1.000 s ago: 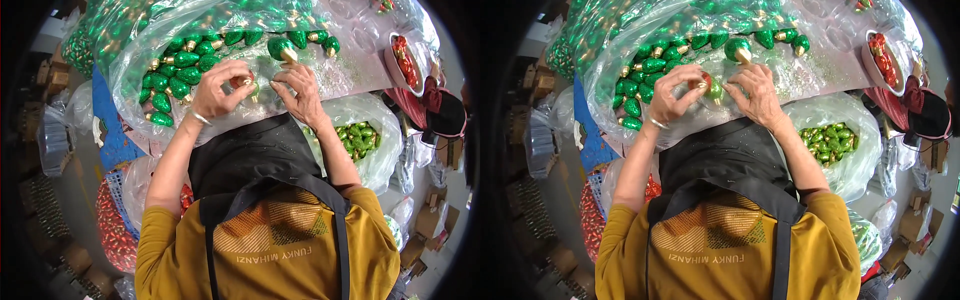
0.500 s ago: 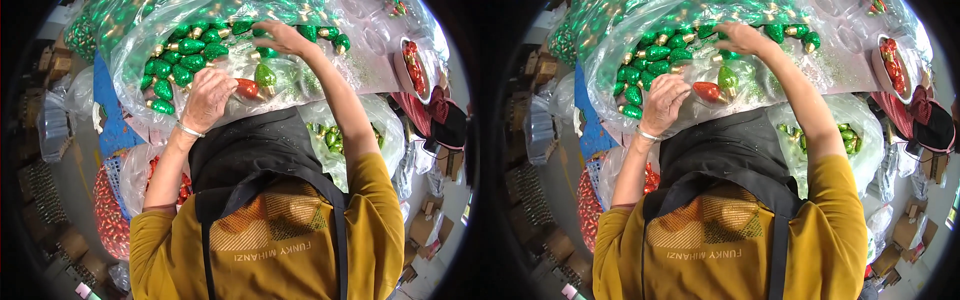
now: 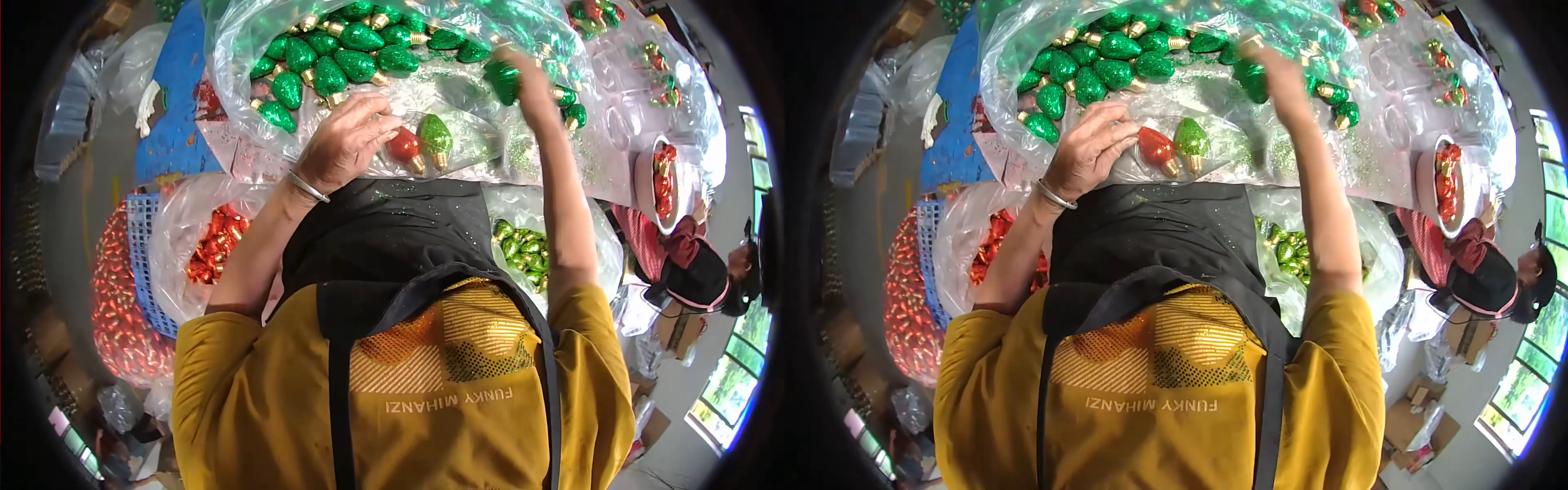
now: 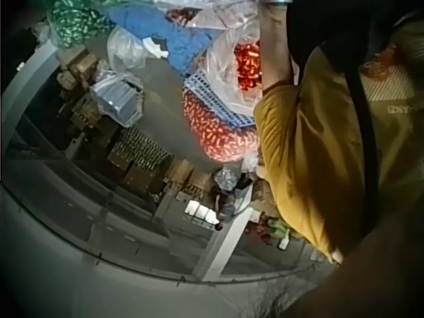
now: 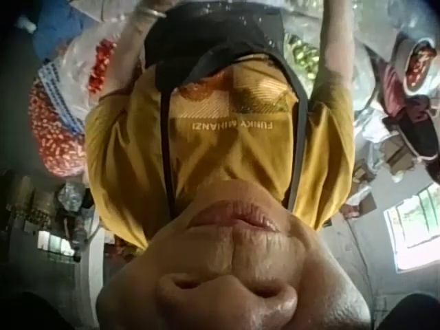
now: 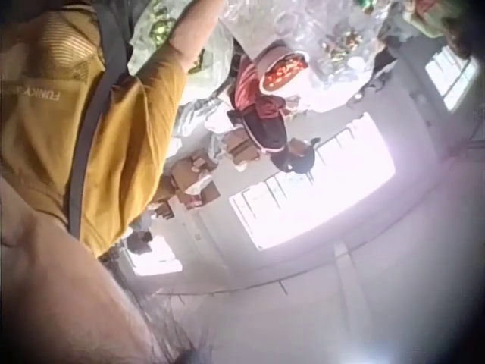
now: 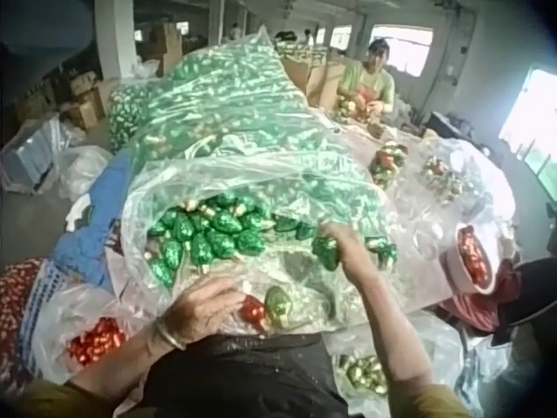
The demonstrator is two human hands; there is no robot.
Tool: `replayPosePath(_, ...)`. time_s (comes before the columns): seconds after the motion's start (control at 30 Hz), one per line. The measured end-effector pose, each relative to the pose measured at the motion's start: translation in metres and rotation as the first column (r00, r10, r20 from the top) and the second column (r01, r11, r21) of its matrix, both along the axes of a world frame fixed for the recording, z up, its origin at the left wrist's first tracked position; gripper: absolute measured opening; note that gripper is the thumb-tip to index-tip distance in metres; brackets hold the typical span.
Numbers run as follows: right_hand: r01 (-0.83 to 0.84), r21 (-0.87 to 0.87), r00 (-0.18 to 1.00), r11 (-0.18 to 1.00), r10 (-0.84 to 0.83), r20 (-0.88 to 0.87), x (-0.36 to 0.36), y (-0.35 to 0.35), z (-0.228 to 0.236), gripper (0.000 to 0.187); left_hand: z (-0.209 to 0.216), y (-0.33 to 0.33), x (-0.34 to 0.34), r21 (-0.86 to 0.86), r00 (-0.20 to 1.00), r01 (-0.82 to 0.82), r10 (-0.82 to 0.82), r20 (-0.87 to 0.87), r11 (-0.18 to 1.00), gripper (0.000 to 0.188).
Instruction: Sorting and packaging red and green decorative items into plastic bags.
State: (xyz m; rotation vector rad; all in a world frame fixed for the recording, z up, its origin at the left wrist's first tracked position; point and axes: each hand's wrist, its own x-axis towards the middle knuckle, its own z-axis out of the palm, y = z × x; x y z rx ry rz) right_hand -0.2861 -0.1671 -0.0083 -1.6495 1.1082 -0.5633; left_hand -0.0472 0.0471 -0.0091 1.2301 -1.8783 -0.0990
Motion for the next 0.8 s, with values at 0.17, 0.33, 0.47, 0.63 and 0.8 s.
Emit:
replayPosePath(0.17, -0.309, -0.456, 0.930, 0.835, 0.366, 0.039, 0.033, 0.103, 0.083, 0.035, -0.010, 0.007, -0.006, 0.011, 0.999, -0.001, 0.001, -0.040, 1.000, 0.024)
replayPosePath(0.33, -0.604, -0.521, 0.793, 0.604, 0.390, -0.468, 0.047, 0.112, 0.072, 0.026, -0.013, 0.008, -0.005, 0.001, 0.998, 0.029, -0.029, -0.057, 1.000, 0.026)
replayPosePath(0.47, -0.772, -0.508, 0.631, 0.382, 0.370, -0.682, 0.054, 0.103, 0.056, 0.021, -0.013, 0.005, -0.007, -0.020, 0.996, 0.060, -0.061, -0.064, 0.998, 0.026)
replayPosePath(0.63, -0.898, -0.376, 0.433, 0.228, 0.610, -0.664, 0.079, 0.089, 0.035, 0.012, -0.020, 0.004, -0.007, -0.004, 0.992, 0.085, -0.085, -0.098, 0.996, 0.026)
replayPosePath(0.8, -0.939, -0.301, 0.337, 0.169, 0.632, -0.698, 0.089, 0.075, 0.054, 0.018, -0.016, 0.001, -0.007, -0.016, 0.984, 0.096, -0.097, -0.149, 0.995, 0.022)
